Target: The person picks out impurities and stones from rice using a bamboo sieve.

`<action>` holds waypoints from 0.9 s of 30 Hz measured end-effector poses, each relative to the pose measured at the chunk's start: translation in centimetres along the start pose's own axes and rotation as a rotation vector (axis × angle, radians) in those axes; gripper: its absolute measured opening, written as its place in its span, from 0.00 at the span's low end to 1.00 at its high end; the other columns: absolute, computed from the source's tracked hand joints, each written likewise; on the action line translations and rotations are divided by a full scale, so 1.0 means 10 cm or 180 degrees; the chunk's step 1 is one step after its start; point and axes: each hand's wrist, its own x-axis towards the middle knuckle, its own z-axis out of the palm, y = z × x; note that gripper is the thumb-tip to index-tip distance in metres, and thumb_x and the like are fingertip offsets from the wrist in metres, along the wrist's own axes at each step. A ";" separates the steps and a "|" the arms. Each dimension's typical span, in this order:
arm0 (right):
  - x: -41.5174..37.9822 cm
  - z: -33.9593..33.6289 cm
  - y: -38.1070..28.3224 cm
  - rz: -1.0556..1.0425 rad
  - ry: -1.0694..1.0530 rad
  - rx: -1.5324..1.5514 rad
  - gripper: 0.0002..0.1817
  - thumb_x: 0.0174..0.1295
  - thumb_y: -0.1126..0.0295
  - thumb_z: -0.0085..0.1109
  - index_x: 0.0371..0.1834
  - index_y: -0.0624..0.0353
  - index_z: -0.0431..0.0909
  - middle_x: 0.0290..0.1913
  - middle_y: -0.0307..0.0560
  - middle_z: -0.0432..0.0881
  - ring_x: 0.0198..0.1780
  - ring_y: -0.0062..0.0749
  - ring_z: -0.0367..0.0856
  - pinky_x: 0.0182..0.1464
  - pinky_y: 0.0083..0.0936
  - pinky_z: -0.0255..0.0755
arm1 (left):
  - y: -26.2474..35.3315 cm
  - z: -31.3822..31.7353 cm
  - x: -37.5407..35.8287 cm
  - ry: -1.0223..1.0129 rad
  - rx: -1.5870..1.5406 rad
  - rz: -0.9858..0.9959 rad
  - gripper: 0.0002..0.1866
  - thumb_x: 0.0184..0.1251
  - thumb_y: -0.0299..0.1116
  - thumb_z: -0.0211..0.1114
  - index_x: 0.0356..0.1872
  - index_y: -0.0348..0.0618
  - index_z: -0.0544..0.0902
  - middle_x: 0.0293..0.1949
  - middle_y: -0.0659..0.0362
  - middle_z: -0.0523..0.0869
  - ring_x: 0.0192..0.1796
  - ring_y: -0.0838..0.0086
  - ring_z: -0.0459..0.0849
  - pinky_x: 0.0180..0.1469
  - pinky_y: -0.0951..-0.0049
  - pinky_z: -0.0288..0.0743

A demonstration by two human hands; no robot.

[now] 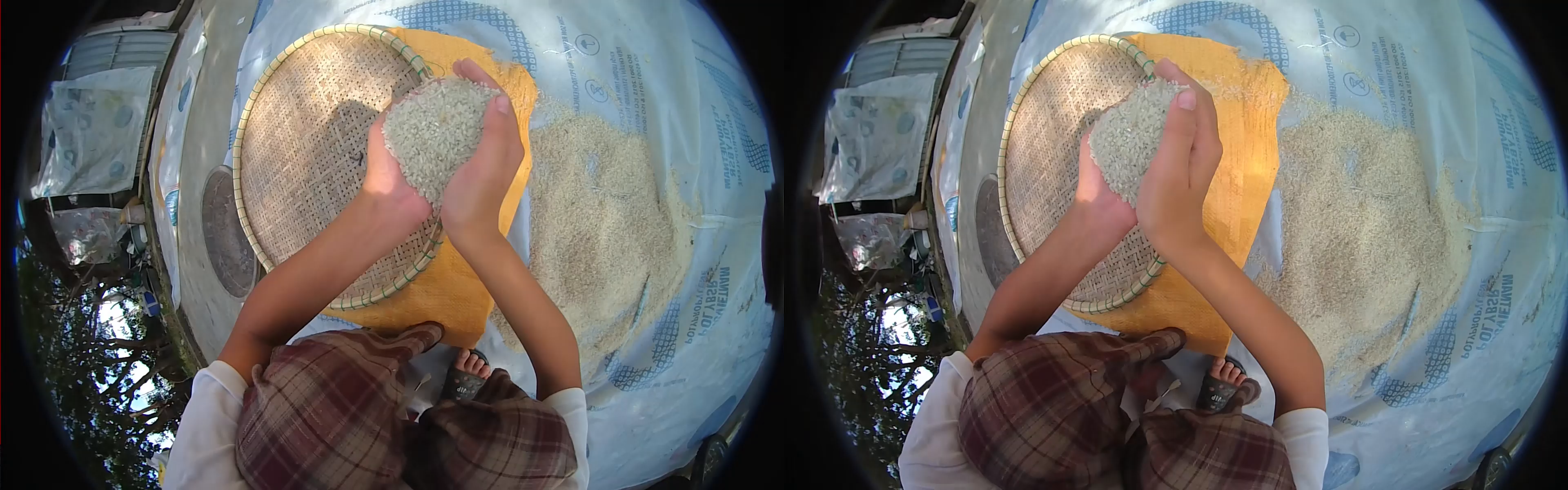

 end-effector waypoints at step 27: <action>-0.36 0.03 0.53 -0.0724 -0.1651 -0.2255 0.26 0.66 0.60 0.43 0.60 0.69 0.62 0.63 0.65 0.59 0.68 0.56 0.52 0.67 0.43 0.47 | 1.05 -0.87 -0.74 0.2430 0.6697 0.2827 0.12 0.62 0.31 0.56 0.45 0.44 0.81 0.58 0.52 0.71 0.62 0.60 0.68 0.62 0.57 0.59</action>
